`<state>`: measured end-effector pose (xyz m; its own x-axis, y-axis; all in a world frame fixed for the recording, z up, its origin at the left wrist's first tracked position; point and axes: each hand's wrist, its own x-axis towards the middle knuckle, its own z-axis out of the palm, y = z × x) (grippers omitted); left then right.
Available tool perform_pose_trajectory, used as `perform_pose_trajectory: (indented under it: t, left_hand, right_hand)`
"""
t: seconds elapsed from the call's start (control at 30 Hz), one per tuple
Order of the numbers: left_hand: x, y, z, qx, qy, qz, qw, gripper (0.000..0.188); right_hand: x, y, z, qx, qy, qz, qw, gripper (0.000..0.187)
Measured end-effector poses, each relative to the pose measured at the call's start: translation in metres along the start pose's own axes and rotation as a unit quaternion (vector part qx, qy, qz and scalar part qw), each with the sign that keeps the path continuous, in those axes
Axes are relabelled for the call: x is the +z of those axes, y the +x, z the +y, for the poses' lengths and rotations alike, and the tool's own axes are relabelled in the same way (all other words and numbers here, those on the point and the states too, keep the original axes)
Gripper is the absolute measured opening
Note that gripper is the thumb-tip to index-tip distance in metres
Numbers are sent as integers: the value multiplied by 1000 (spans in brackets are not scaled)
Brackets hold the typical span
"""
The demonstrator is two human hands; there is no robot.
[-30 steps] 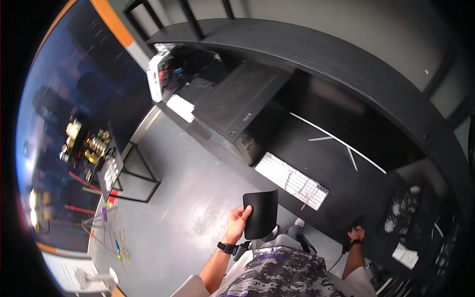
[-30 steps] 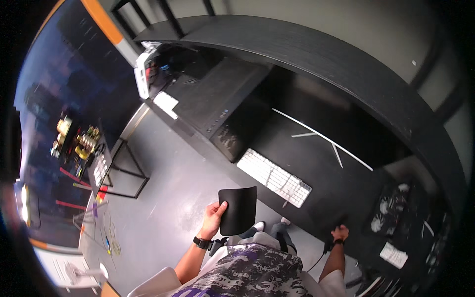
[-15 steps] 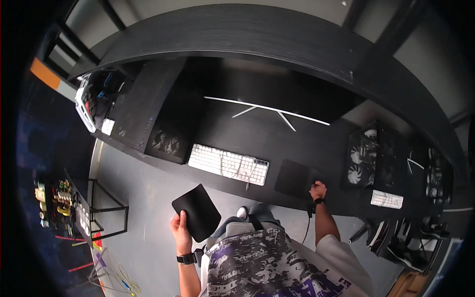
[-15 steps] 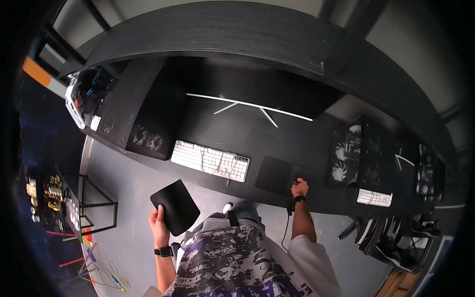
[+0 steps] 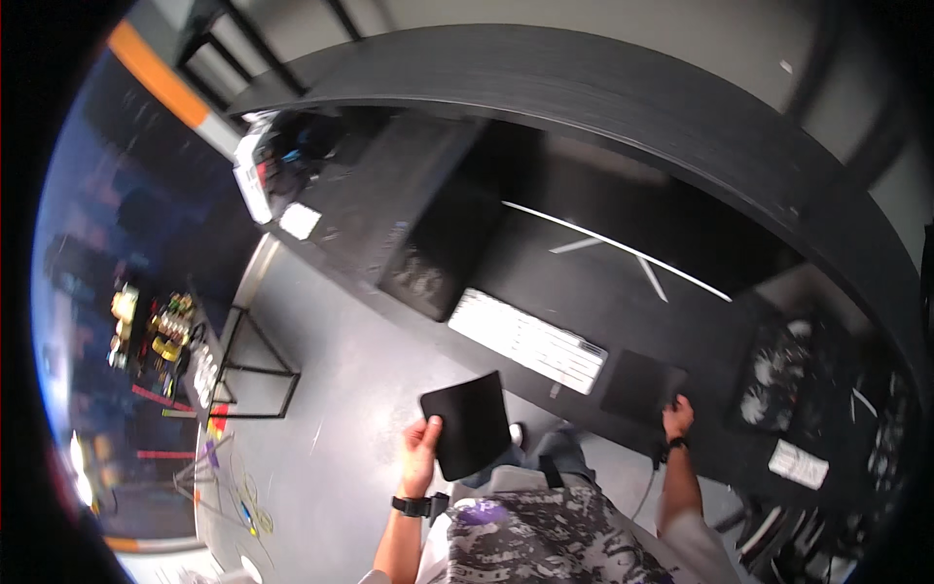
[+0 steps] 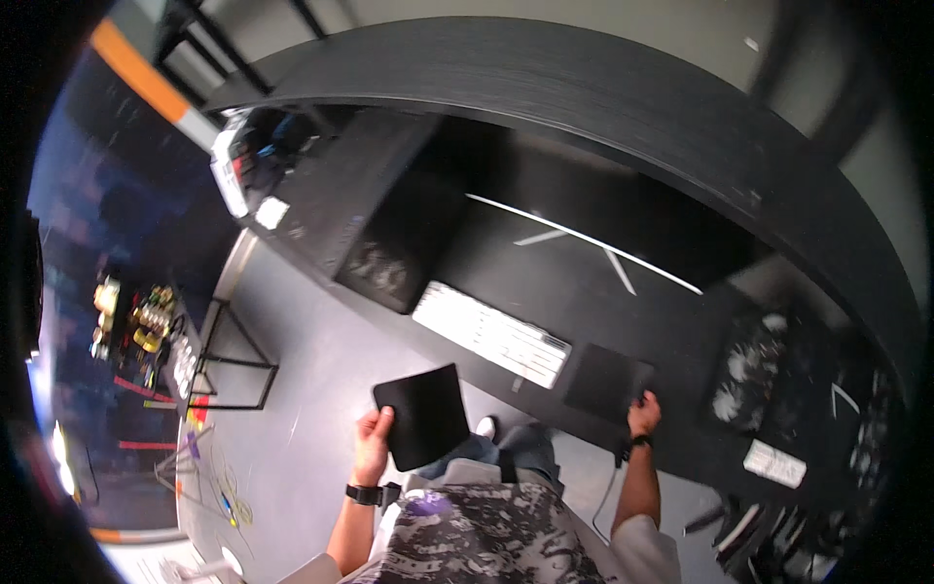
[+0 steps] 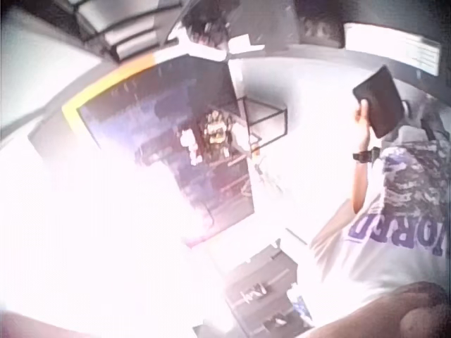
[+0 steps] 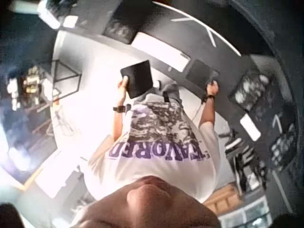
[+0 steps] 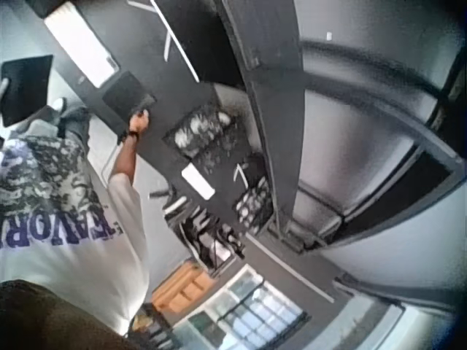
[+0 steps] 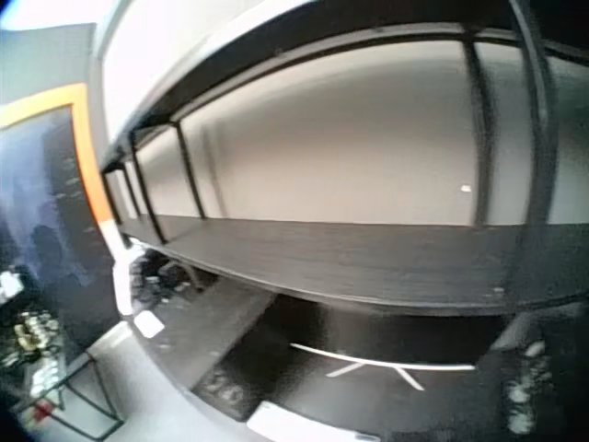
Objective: Set up computer peripherals including a keyboard, mouse, and mousepad on a workbench.
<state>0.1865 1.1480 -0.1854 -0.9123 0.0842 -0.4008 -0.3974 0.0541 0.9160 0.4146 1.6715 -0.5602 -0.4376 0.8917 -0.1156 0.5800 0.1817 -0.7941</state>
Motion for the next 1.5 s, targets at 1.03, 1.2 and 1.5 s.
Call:
perform_pose_trajectory:
  t: [1.03,1.2,1.5]
  left_hand:
    - [-170,-27,-55,-32,-7,304,952,37]
    - [-210,-33,-18,-86,37,313,945,40]
    - [-255,4,36,-121,62,277,951,39]
  right_hand:
    - [222,-192,-374,-274,-76,-555,782,16]
    - [312,-246,-437,-336,-41,-476,812,37]
    - [382,-246,-500,-130,-133,-231,955,68]
